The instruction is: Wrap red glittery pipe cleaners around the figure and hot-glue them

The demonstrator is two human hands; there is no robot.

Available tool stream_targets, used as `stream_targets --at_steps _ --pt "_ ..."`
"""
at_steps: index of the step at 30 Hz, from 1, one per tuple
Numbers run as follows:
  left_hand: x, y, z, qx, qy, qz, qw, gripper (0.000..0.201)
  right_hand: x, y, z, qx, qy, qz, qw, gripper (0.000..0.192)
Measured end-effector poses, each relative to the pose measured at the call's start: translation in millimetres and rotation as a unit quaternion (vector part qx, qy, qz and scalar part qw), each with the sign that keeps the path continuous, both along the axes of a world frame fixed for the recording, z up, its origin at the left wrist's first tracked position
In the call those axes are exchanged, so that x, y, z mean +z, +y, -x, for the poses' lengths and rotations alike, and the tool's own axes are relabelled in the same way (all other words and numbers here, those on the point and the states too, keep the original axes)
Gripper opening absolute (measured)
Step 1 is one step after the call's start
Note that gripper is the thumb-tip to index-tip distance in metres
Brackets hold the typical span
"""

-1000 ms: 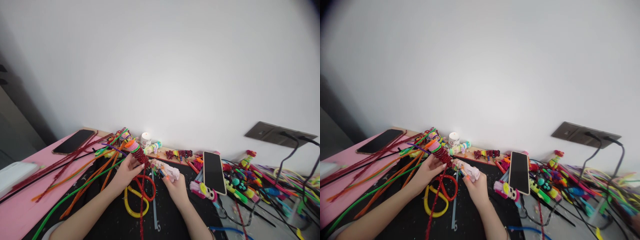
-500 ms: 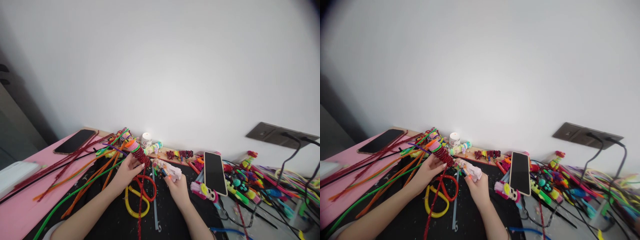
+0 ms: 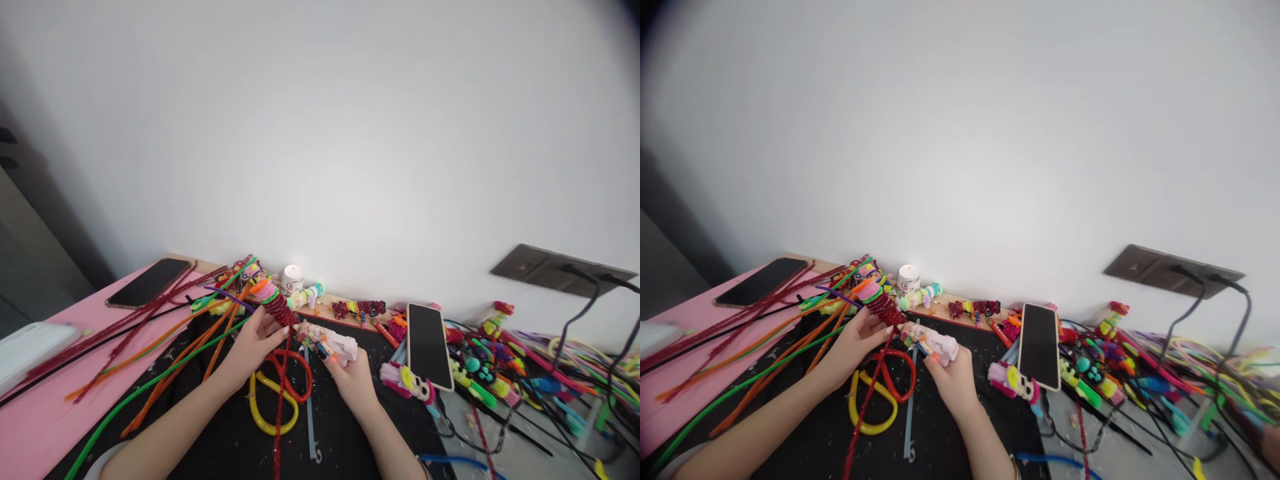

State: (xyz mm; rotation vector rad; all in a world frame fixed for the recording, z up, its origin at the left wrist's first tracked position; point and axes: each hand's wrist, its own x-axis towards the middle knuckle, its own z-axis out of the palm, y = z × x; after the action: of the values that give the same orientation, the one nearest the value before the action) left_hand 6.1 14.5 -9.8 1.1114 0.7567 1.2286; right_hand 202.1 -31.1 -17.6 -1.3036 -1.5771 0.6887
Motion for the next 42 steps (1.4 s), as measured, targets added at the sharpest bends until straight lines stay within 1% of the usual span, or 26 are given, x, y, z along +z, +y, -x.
stream_targets --at_steps 4,10,14,18,24,32,37,42 --pt "-1.0 0.0 0.4 0.002 -0.006 -0.002 1.0 0.04 0.2 -0.2 0.4 0.005 0.007 -0.006 1.0 0.018" --pt "-0.9 0.7 0.4 0.001 -0.005 0.002 1.0 0.041 -0.6 0.0 -0.1 -0.015 -0.018 -0.01 1.0 0.012" --pt "-0.6 0.4 -0.1 0.007 -0.005 0.004 1.0 0.041 1.6 -0.4 -0.2 -0.011 -0.01 -0.016 1.0 0.017" --pt "-0.7 -0.1 0.6 0.007 -0.002 -0.002 1.0 0.037 3.6 -0.7 -0.1 -0.01 -0.001 -0.022 1.0 0.022" --pt "2.4 -0.9 0.7 0.008 0.003 0.001 1.0 0.033 3.0 -0.2 -0.8 -0.025 -0.01 -0.029 0.999 0.021" --pt "2.9 -1.7 0.3 0.012 0.011 0.002 1.0 0.036 1.9 -0.3 -0.7 -0.038 -0.016 -0.023 0.999 0.018" --pt "-0.5 -0.1 0.5 0.004 0.003 0.001 1.0 0.04 1.4 0.1 -0.4 -0.032 -0.009 -0.025 0.999 0.02" --pt "-2.1 -0.5 1.7 -0.006 0.007 0.001 1.0 0.041 2.6 -0.3 -0.4 -0.037 -0.019 -0.023 0.999 0.017"
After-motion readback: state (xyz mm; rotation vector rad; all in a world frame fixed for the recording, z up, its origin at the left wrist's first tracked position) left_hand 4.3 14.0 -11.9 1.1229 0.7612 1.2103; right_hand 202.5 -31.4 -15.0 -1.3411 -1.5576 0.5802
